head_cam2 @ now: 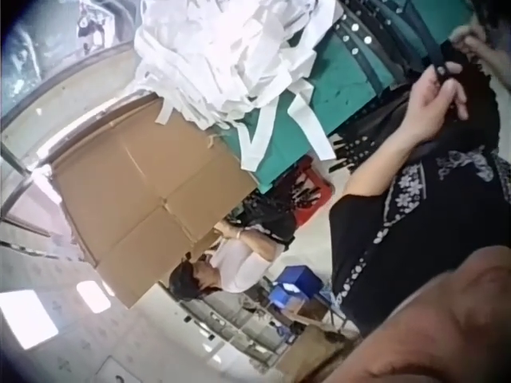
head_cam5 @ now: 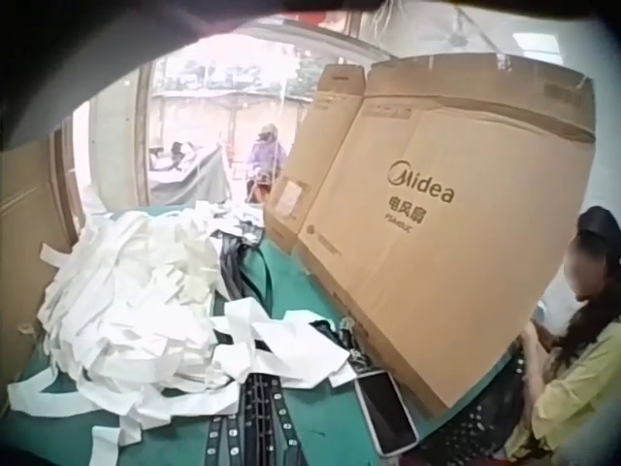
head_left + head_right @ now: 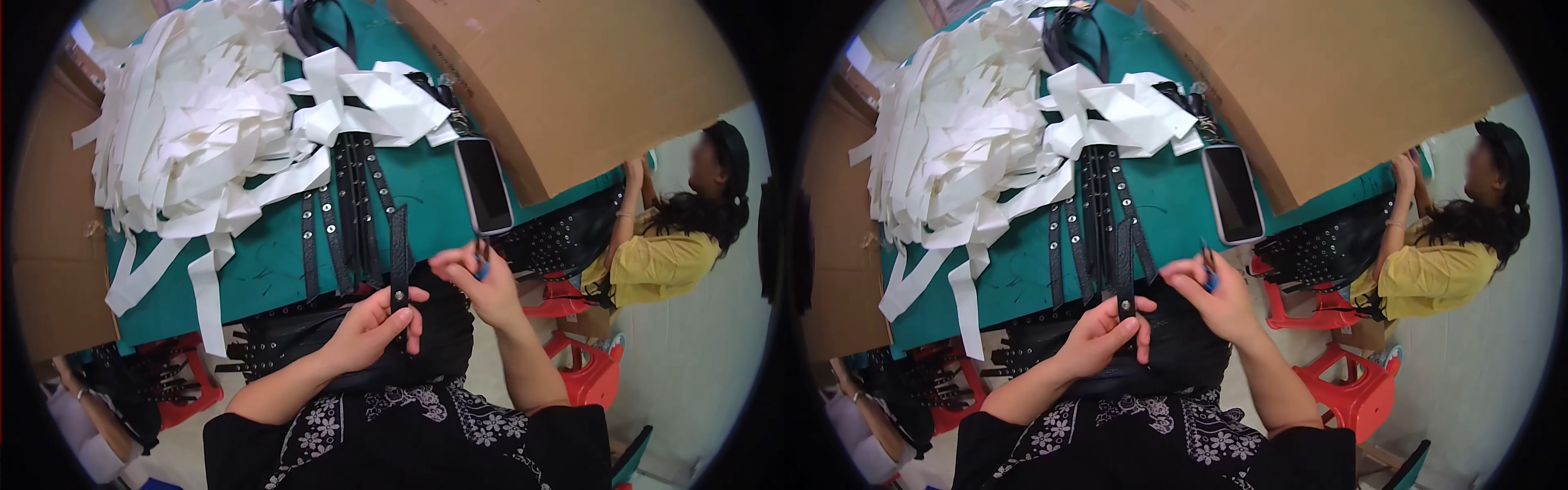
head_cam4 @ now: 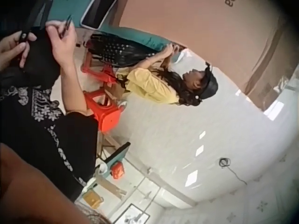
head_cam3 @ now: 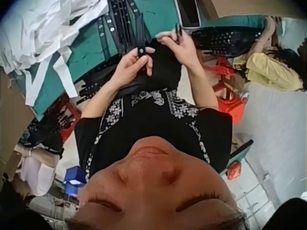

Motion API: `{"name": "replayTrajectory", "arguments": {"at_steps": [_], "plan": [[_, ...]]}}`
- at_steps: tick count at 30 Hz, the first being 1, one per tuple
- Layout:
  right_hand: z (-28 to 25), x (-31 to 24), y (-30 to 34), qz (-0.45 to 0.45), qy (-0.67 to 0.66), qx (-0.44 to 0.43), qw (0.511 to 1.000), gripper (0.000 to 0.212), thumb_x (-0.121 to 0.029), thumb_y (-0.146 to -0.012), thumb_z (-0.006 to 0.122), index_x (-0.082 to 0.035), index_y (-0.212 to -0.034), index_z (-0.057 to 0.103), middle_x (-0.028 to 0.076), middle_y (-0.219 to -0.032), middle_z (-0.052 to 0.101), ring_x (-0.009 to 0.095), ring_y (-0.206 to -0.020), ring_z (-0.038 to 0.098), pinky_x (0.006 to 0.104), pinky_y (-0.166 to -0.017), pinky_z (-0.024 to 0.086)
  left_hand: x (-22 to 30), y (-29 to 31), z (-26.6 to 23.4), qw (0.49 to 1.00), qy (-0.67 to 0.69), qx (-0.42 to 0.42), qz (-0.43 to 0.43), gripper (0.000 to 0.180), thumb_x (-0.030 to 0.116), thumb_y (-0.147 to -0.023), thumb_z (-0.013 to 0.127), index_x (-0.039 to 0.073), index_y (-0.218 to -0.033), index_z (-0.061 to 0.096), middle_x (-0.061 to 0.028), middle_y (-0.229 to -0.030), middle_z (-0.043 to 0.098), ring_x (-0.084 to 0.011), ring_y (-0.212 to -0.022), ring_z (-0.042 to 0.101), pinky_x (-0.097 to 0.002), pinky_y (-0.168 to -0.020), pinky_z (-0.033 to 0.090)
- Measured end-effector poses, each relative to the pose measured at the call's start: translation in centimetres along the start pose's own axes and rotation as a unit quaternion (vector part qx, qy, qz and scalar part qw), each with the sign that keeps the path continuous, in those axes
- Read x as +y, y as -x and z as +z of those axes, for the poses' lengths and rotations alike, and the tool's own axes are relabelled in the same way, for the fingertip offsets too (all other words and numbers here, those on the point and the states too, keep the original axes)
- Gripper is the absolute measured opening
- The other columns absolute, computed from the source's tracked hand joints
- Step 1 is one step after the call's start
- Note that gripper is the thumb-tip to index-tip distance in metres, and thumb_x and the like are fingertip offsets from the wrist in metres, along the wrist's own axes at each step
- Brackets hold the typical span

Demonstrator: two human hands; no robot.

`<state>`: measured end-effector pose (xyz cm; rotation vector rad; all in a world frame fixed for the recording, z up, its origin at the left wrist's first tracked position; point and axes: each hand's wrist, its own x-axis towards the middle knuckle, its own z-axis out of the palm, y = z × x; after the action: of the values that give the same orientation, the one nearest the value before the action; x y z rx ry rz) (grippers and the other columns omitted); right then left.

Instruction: Assembling or finishing leather belts by using a hand tool to manipulate small components at a factory workbench.

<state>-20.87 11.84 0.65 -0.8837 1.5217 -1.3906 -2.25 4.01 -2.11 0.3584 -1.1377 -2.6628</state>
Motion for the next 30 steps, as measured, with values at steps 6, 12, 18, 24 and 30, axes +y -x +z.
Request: {"name": "replayTrajectory", "arguments": {"at_steps": [6, 12, 18, 24, 30], "plan": [[6.9, -0.5, -3.7, 0.083, -0.179, -0.041, 0.98, 0.034, 0.004, -0.074, 0.066, -0.012, -0.078, 0.035, 0.002, -0.074, 0.049, 0.017, -0.076, 0.061, 0.0255, -0.059, 0.048, 1.1, 3.6, -0.8, 0.997, -0.03, 0.066, -0.003, 0.024, 0.018, -0.095, 0.037, 0.001, -0.109, 0.048, -0.0071, -0.066, 0.055, -0.0145, -0.056, 0.056, -0.0254, -0.056, 0.045], [8.6, 0.5, -4.2, 0.046, -0.111, -0.02, 0.993, 0.03, -0.001, -0.078, 0.065, -0.01, -0.076, 0.036, 0.008, -0.076, 0.058, 0.013, -0.069, 0.059, 0.0235, -0.057, 0.046, 3.0, 3.9, -1.4, 0.982, -0.011, 0.188, -0.017, 0.025, 0.02, -0.095, 0.039, 0.0, -0.103, 0.05, -0.0084, -0.056, 0.054, -0.0132, -0.044, 0.051, -0.0229, -0.042, 0.042], [6.0, 0.6, -5.6, -0.261, 0.337, 0.068, 0.902, 0.018, -0.003, -0.084, 0.056, -0.004, -0.077, 0.04, 0.01, -0.071, 0.06, 0.015, -0.066, 0.062, 0.0237, -0.055, 0.048, 2.7, 3.9, -1.7, 0.972, -0.024, 0.234, -0.011, 0.031, 0.018, -0.095, 0.04, -0.003, -0.118, 0.045, -0.0113, -0.059, 0.058, -0.0133, -0.041, 0.052, -0.0221, -0.041, 0.042], [1.3, -1.4, -4.6, -0.236, 0.148, 0.143, 0.95, 0.036, -0.041, -0.091, 0.044, -0.008, -0.08, 0.041, -0.001, -0.066, 0.04, 0.005, -0.05, 0.029, 0.0204, -0.044, 0.027, 2.9, 3.9, -1.8, 0.97, 0.026, 0.243, 0.023, 0.037, 0.016, -0.094, 0.04, -0.003, -0.126, 0.038, -0.0117, -0.059, 0.058, -0.0133, -0.042, 0.052, -0.0215, -0.041, 0.042], [3.6, 0.7, 0.5, -0.085, 0.376, -0.17, 0.907, 0.019, -0.019, -0.087, 0.047, -0.001, -0.095, 0.049, 0.011, -0.068, 0.051, 0.028, -0.059, 0.053, 0.0331, -0.053, 0.04, 3.7, 3.8, -0.7, 0.973, 0.001, 0.231, 0.005, 0.038, 0.014, -0.094, 0.041, -0.002, -0.128, 0.036, -0.0114, -0.06, 0.058, -0.0128, -0.042, 0.052, -0.0208, -0.04, 0.041]]}}
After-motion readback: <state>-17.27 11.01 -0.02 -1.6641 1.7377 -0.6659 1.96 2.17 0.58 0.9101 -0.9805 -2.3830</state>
